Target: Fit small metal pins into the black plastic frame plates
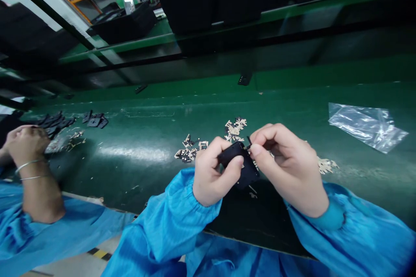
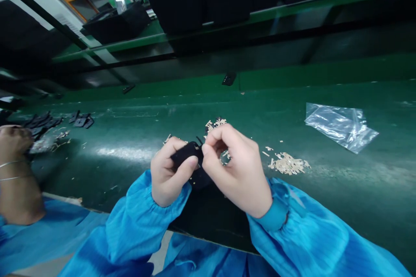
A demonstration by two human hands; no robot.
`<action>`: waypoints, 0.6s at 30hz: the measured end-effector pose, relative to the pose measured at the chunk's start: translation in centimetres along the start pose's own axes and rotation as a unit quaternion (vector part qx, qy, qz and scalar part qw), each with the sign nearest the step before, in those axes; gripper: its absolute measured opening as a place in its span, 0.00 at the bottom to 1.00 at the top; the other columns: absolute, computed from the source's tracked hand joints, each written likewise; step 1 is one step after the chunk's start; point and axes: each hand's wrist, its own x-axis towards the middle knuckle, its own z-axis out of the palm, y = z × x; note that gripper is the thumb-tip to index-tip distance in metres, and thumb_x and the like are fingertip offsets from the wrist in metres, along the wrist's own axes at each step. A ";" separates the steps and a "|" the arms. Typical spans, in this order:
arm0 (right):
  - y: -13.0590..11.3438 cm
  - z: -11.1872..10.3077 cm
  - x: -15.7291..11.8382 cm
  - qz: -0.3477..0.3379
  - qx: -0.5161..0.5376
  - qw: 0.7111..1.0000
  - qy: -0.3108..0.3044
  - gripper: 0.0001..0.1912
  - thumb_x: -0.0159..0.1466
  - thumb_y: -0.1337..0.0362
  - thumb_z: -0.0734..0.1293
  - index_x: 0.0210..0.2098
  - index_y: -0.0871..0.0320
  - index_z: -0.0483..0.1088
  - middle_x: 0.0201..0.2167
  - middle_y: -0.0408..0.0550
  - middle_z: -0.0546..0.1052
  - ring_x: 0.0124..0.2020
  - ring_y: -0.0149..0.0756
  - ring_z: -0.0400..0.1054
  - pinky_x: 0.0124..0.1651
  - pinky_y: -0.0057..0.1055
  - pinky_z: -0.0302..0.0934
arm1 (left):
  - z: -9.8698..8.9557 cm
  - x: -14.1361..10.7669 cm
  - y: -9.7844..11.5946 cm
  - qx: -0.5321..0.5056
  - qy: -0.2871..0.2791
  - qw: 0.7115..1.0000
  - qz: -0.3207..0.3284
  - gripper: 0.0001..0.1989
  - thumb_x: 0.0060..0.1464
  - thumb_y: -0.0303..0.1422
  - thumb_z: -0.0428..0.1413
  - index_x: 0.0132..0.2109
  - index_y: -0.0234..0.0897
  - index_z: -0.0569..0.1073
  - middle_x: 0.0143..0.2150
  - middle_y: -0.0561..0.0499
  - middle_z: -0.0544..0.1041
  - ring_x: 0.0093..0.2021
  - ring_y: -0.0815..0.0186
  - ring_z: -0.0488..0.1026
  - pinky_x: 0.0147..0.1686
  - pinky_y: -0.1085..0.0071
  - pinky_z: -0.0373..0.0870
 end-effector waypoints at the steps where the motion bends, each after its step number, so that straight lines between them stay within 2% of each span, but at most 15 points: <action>1: 0.0 0.0 0.0 -0.005 0.001 1.000 -0.008 0.07 0.58 0.73 0.61 0.28 0.56 0.60 0.26 0.40 0.67 0.24 0.26 0.62 0.27 0.25 0.59 | 0.0 0.0 0.0 0.006 -0.005 1.000 0.004 0.05 0.51 0.31 0.54 0.29 0.36 0.65 0.20 0.58 0.65 0.19 0.75 0.61 0.20 0.79 0.59; 9: 0.0 0.6 -0.5 -0.083 -0.091 0.992 0.023 0.09 0.56 0.75 0.62 0.28 0.56 0.58 0.25 0.40 0.68 0.27 0.28 0.66 0.29 0.25 0.59 | 0.6 0.4 0.8 0.091 0.029 0.993 0.065 0.07 0.47 0.29 0.55 0.27 0.36 0.63 0.17 0.60 0.60 0.15 0.78 0.57 0.15 0.81 0.55; 18: 0.1 0.7 -0.5 -0.096 -0.113 0.988 0.040 0.09 0.56 0.75 0.62 0.27 0.56 0.58 0.24 0.41 0.70 0.26 0.29 0.67 0.28 0.25 0.60 | 1.0 0.3 1.2 0.158 0.064 0.979 0.110 0.07 0.45 0.27 0.55 0.28 0.36 0.62 0.16 0.61 0.61 0.13 0.80 0.57 0.14 0.84 0.54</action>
